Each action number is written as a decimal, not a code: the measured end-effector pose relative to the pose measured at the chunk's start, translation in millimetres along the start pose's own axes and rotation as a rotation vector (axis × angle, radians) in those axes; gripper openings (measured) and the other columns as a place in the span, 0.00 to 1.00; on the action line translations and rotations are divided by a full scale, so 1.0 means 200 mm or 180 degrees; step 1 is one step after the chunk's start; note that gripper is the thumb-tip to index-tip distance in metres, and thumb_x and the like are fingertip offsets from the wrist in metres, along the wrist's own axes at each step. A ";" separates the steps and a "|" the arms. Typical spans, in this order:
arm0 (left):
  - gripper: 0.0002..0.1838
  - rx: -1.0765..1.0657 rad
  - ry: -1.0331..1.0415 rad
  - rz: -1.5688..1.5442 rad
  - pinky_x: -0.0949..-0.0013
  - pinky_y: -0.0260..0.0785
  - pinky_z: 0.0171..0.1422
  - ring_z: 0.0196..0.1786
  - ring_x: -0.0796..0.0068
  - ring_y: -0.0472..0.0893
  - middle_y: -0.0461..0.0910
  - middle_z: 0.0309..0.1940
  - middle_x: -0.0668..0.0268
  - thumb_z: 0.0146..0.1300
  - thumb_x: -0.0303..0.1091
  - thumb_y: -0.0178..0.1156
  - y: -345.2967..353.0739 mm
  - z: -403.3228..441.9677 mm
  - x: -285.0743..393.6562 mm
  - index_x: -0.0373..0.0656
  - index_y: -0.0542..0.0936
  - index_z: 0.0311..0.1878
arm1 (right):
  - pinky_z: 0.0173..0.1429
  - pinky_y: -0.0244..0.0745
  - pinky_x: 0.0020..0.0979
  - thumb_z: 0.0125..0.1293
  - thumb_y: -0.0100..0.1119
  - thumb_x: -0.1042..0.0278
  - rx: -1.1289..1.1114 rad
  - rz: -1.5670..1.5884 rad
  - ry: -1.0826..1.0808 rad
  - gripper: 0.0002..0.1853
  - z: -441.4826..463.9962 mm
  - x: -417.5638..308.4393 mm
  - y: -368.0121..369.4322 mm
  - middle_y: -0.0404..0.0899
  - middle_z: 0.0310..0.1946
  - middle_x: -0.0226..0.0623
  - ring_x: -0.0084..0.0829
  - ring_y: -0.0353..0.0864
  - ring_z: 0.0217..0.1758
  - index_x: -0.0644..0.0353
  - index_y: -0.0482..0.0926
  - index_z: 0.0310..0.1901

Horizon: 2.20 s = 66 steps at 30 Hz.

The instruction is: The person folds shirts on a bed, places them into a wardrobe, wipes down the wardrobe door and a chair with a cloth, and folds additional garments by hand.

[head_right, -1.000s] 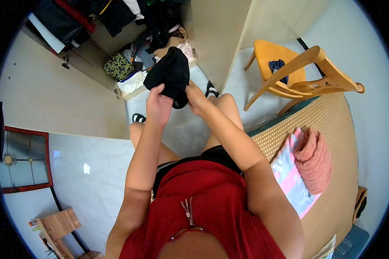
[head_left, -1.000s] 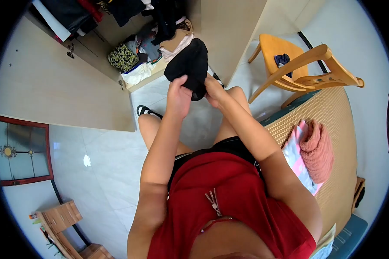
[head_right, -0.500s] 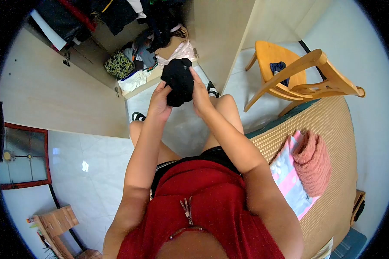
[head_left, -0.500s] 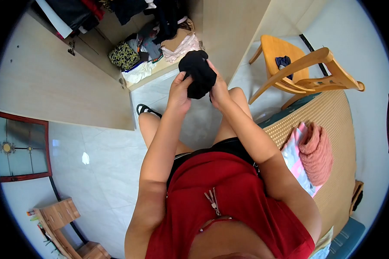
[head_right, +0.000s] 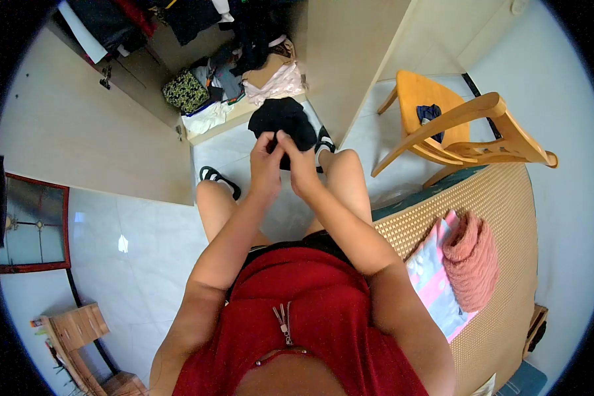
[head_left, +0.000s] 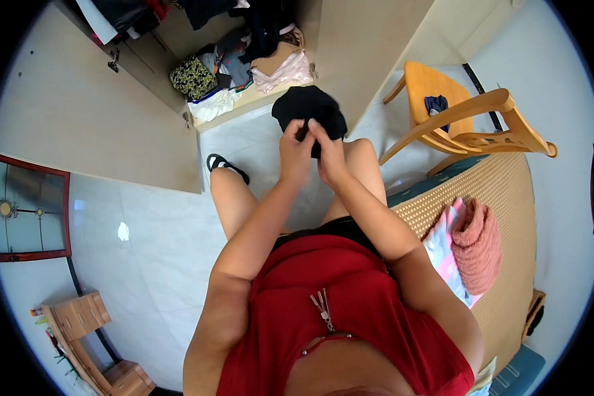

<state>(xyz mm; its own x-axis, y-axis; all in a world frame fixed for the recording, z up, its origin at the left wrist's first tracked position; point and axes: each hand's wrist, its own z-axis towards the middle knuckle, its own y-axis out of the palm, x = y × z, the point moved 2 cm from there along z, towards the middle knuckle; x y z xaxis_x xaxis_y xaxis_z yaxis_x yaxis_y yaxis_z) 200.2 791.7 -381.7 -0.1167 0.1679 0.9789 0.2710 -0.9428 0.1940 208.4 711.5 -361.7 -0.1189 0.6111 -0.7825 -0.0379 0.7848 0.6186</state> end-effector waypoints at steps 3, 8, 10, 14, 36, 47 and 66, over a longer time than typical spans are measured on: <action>0.03 0.0116 -0.0375 -0.1393 0.75 0.68 0.44 0.40 0.83 0.74 0.77 0.38 0.72 0.66 0.28 0.57 0.05 -0.05 0.09 0.43 0.76 0.41 | 0.54 0.70 0.27 0.62 0.61 0.68 0.0477 0.0233 0.0222 0.18 0.04 0.05 -0.08 0.76 0.46 0.31 0.25 0.75 0.48 0.59 0.74 0.53; 0.09 -0.0386 -0.0712 -0.2615 0.68 0.70 0.59 0.53 0.73 0.78 0.79 0.50 0.68 0.68 0.31 0.55 0.02 -0.01 0.13 0.45 0.76 0.50 | 0.56 0.73 0.31 0.66 0.53 0.71 0.1166 0.0422 0.0508 0.15 0.07 0.08 -0.15 0.78 0.47 0.37 0.33 0.78 0.50 0.61 0.73 0.53; 0.09 -0.0600 -0.0853 -0.2852 0.65 0.70 0.62 0.55 0.72 0.78 0.79 0.49 0.69 0.68 0.33 0.55 0.01 0.00 0.06 0.46 0.76 0.50 | 0.57 0.75 0.36 0.68 0.47 0.70 0.1363 0.0766 0.0769 0.15 0.11 0.09 -0.17 0.78 0.49 0.41 0.37 0.79 0.51 0.62 0.73 0.54; 0.08 -0.0724 -0.0930 -0.2538 0.69 0.71 0.59 0.52 0.77 0.78 0.79 0.47 0.71 0.70 0.33 0.53 0.00 -0.04 0.06 0.46 0.76 0.49 | 0.58 0.77 0.43 0.72 0.37 0.66 0.0869 0.1246 0.1130 0.18 0.17 0.06 -0.20 0.77 0.53 0.45 0.42 0.80 0.53 0.65 0.72 0.55; 0.05 -0.0574 -0.0969 -0.1656 0.68 0.72 0.37 0.32 0.77 0.78 0.78 0.31 0.69 0.70 0.36 0.51 -0.29 -0.05 -0.01 0.46 0.74 0.42 | 0.55 0.74 0.32 0.56 0.55 0.72 -0.1364 -0.0069 0.2028 0.15 -0.16 -0.02 -0.02 0.81 0.40 0.34 0.32 0.80 0.44 0.62 0.78 0.46; 0.23 -0.0731 -0.1477 -0.2949 0.59 0.68 0.65 0.59 0.66 0.76 0.75 0.59 0.63 0.67 0.42 0.54 -0.33 -0.15 0.03 0.43 0.71 0.62 | 0.57 0.74 0.35 0.60 0.48 0.79 -0.1483 0.0270 0.1837 0.15 0.02 -0.14 -0.25 0.82 0.44 0.38 0.33 0.81 0.47 0.66 0.77 0.48; 0.21 -0.0759 -0.0576 -0.2662 0.53 0.61 0.71 0.63 0.56 0.72 0.72 0.61 0.54 0.71 0.35 0.42 -0.33 -0.12 -0.12 0.36 0.70 0.62 | 0.65 0.62 0.32 0.58 0.63 0.71 -0.1585 -0.0323 0.1278 0.45 -0.13 0.01 -0.19 0.58 0.68 0.30 0.33 0.62 0.68 0.50 0.46 0.73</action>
<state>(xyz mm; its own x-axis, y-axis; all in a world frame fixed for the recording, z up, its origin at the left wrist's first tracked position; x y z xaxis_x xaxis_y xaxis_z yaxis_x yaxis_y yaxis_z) 162.6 842.9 -418.6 -0.0289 0.8525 0.5219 -0.0438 -0.5227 0.8514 184.6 681.1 -384.8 -0.4487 0.3745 -0.8114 -0.5126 0.6359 0.5769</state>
